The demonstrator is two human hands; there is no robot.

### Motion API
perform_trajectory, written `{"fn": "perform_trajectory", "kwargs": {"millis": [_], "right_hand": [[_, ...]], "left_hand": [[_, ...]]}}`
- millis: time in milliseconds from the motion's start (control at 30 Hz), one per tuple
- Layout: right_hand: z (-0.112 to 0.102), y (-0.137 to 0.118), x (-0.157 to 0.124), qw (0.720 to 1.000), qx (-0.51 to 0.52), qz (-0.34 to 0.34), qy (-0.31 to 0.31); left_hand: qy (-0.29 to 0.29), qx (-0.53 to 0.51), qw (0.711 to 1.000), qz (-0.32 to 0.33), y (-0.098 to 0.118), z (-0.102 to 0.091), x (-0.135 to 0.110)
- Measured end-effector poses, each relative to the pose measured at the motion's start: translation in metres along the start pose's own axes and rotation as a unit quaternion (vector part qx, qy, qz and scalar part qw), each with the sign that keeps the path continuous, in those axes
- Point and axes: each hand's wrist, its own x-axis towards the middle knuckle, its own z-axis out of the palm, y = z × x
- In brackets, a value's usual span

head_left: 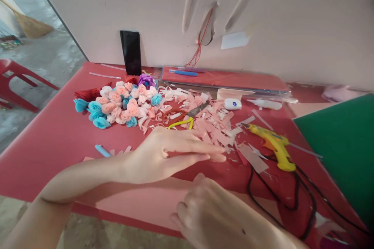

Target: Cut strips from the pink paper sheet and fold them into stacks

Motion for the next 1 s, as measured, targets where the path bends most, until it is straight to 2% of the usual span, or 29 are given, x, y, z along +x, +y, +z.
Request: {"fn": "perform_trajectory", "kwargs": {"millis": [67,233,300,400,600,767,833,1000], "right_hand": [[-0.004,-0.001,0.007,1.000,-0.025,-0.003,-0.002],[-0.010,0.000,0.028,0.995,-0.092,-0.037,-0.028],[-0.008,0.000,0.033,0.988,-0.133,-0.060,-0.054],[-0.002,0.000,0.035,0.981,-0.169,-0.062,-0.070],[0.009,0.002,0.030,0.986,-0.161,-0.042,0.020],[0.001,0.002,0.030,0.986,-0.165,-0.032,0.006],[-0.001,0.002,0.031,0.985,-0.169,-0.031,0.006],[0.000,0.003,0.028,0.981,-0.181,-0.041,0.059]], "left_hand": [[0.006,0.007,1.000,0.001,-0.002,0.001,-0.001],[0.035,-0.012,0.998,-0.047,-0.006,0.002,-0.005],[0.046,-0.006,0.997,-0.054,-0.006,0.002,-0.005],[0.048,0.013,0.998,-0.037,-0.004,0.003,-0.003],[0.060,0.047,0.997,0.033,-0.004,0.003,-0.001],[0.051,0.062,0.992,0.096,-0.007,0.000,0.001],[0.049,0.061,0.993,0.090,-0.008,-0.002,0.002],[0.060,0.039,0.996,0.052,-0.011,-0.002,0.005]]}}
